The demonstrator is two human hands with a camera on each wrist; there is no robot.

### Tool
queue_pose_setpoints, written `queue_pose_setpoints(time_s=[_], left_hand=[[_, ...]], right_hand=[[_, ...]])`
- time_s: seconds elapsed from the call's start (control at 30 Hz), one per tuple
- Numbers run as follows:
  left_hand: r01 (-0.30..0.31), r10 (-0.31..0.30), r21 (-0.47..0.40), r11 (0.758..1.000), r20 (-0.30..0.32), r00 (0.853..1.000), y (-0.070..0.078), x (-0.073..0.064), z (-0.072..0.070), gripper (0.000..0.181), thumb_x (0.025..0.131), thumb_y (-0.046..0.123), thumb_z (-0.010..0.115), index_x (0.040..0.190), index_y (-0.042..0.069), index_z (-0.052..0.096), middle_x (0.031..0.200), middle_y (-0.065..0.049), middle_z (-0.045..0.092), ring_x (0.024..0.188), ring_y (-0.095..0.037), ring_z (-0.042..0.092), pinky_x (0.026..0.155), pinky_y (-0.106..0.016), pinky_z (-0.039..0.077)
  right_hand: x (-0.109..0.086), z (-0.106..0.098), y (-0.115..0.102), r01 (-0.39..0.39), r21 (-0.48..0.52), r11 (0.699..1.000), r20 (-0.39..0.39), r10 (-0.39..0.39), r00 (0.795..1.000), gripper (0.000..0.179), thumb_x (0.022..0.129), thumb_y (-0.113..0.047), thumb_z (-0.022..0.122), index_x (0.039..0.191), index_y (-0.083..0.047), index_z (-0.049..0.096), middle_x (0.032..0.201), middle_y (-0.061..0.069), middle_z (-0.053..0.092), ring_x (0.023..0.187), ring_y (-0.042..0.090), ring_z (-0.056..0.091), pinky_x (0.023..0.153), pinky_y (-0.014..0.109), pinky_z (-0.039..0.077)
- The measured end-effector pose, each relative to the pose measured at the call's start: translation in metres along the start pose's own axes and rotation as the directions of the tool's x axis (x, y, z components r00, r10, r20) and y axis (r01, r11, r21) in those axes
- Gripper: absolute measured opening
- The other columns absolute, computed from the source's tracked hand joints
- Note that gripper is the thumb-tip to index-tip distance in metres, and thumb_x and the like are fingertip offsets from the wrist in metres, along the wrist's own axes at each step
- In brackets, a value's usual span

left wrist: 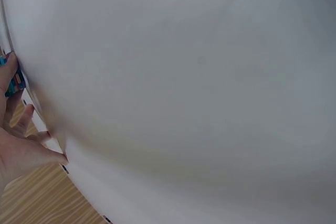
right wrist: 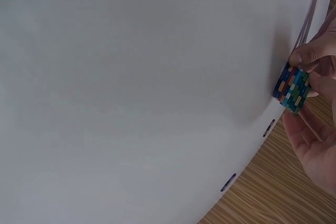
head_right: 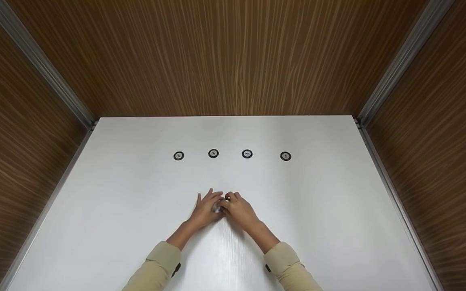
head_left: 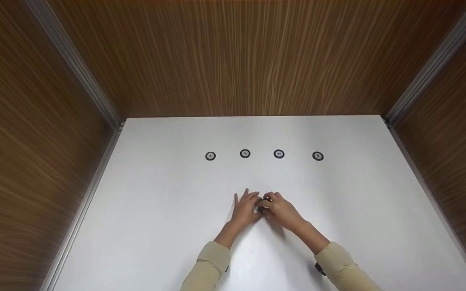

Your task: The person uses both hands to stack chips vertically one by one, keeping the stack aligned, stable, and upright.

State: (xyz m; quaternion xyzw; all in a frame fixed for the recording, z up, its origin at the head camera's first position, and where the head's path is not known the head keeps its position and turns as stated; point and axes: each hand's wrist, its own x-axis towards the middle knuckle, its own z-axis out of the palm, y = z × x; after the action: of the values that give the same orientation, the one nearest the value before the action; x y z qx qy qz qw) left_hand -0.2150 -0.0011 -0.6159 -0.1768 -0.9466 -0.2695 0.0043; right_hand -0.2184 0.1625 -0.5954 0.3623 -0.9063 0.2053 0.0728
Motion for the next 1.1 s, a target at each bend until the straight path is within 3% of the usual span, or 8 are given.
queue_pose_setpoints(time_s=[0.37, 0.87, 1.1], left_hand=[[-0.012, 0.012, -0.012, 1.0, -0.004, 1.0, 0.0001, -0.002, -0.0003, 0.044, 0.076, 0.032, 0.074, 0.114, 0.014, 0.06, 0.13, -0.003, 0.05, 0.129, -0.034, 0.031, 0.102, -0.062, 0.013], [-0.028, 0.027, -0.02, 0.999, -0.029, 0.999, -0.0018, -0.0013, 0.0003, 0.043, 0.076, 0.031, 0.074, 0.113, 0.014, 0.06, 0.128, -0.004, 0.051, 0.128, -0.035, 0.033, 0.101, -0.063, 0.015], [-0.017, 0.017, 0.01, 1.0, -0.017, 1.0, -0.0003, 0.0, 0.0001, 0.043, 0.077, 0.033, 0.073, 0.114, 0.014, 0.061, 0.128, -0.003, 0.051, 0.128, -0.034, 0.033, 0.101, -0.062, 0.015]], right_hand=[[-0.0015, 0.0013, 0.0004, 0.023, -0.056, 0.998, -0.009, -0.023, 1.0, 0.036, 0.077, -0.004, 0.072, 0.111, -0.011, 0.064, 0.109, 0.01, 0.056, 0.097, 0.025, 0.055, 0.076, 0.034, 0.052], [0.0014, 0.0013, 0.0009, 0.023, -0.032, 0.999, 0.018, -0.023, 1.0, 0.036, 0.077, -0.007, 0.073, 0.111, -0.012, 0.063, 0.108, 0.009, 0.056, 0.095, 0.024, 0.054, 0.076, 0.035, 0.051], [-0.0008, -0.0018, 0.0048, -0.041, 0.022, 0.999, 0.018, 0.04, 0.999, 0.034, 0.081, -0.014, 0.07, 0.114, -0.015, 0.063, 0.117, 0.01, 0.053, 0.106, 0.025, 0.051, 0.083, 0.039, 0.049]])
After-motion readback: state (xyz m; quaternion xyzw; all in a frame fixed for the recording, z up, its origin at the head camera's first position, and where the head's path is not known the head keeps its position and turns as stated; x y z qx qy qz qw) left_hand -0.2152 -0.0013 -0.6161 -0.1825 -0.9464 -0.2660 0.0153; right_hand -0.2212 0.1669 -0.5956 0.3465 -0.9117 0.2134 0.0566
